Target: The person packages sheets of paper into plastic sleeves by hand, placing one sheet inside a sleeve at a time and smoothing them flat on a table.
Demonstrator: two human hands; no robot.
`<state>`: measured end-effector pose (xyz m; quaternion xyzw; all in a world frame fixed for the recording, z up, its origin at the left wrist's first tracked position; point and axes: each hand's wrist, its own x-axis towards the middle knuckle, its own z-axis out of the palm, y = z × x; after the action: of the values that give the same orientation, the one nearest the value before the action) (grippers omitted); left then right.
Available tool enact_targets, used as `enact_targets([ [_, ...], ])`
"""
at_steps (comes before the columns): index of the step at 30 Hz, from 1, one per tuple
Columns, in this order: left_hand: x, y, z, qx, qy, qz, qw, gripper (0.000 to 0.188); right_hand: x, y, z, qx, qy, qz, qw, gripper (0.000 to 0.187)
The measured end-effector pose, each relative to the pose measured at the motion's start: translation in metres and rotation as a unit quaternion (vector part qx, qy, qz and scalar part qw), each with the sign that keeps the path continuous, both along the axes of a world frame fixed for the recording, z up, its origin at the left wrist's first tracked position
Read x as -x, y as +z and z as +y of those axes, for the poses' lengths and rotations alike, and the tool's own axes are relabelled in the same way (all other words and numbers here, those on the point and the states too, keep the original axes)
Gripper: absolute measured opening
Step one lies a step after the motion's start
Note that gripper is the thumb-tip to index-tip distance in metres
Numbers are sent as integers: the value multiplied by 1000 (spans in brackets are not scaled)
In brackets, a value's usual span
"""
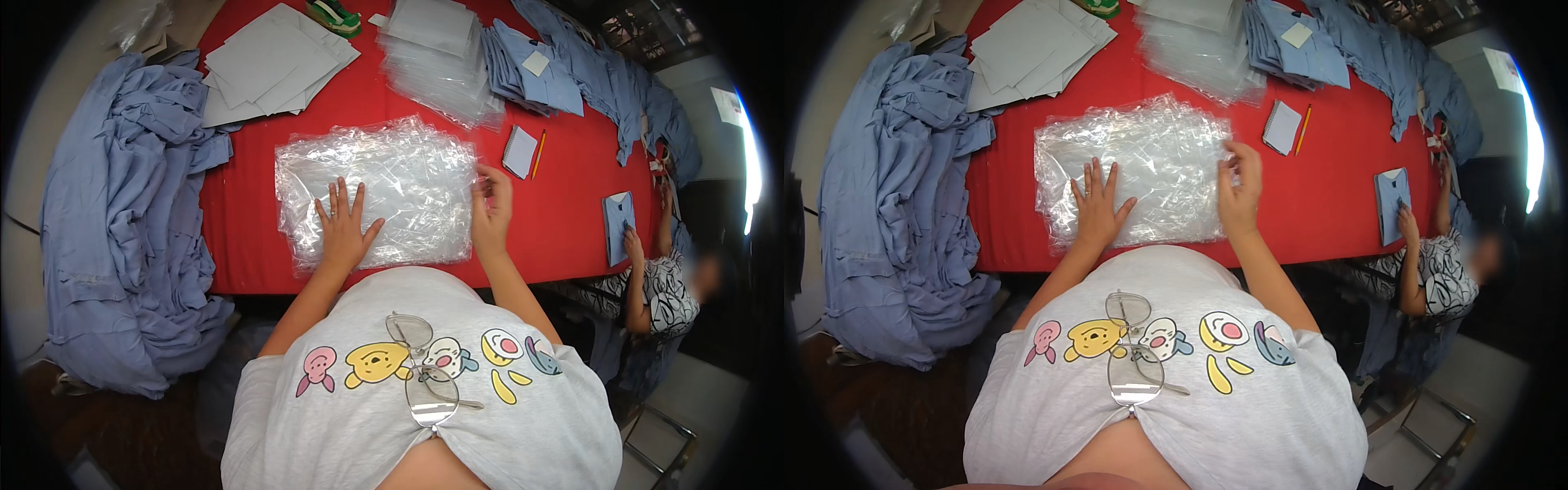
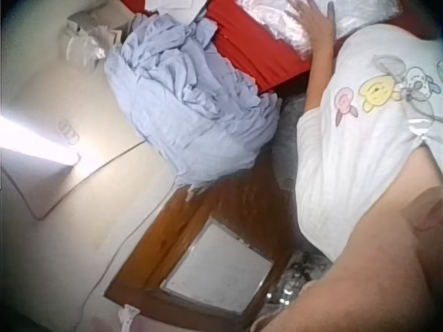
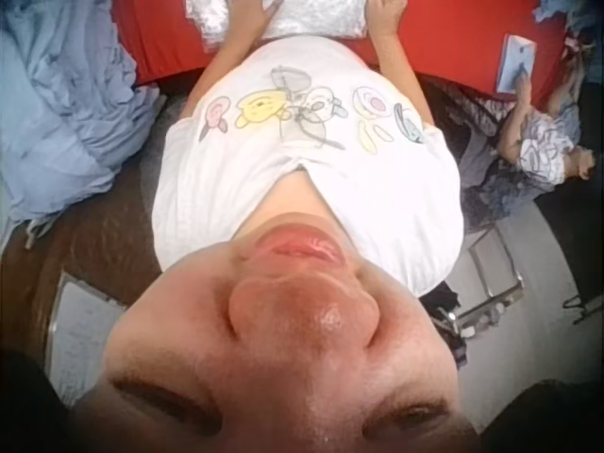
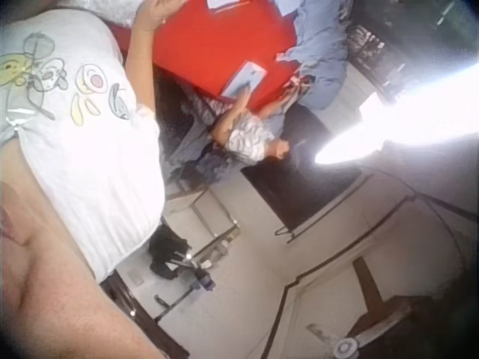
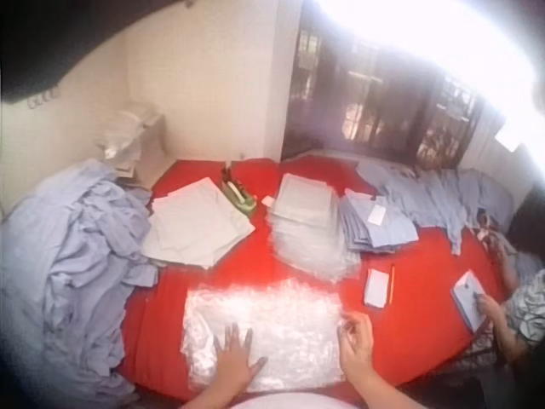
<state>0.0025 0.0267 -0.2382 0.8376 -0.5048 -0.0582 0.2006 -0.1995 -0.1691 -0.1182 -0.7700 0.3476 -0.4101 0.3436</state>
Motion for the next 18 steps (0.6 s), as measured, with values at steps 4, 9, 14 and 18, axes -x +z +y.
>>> enact_targets([
  [4,23,45,-39,64,-114,-10,991,86,91,-38,-29,-175,-189,-131,957,40],
  [9,56,32,-98,28,-180,1,983,89,113,-78,-6,-172,-13,-26,985,58],
  [14,59,9,-104,26,-187,2,982,90,64,-42,22,12,129,116,985,81],
  [18,59,7,-101,38,-192,23,980,89,58,-44,17,84,217,242,942,86],
])
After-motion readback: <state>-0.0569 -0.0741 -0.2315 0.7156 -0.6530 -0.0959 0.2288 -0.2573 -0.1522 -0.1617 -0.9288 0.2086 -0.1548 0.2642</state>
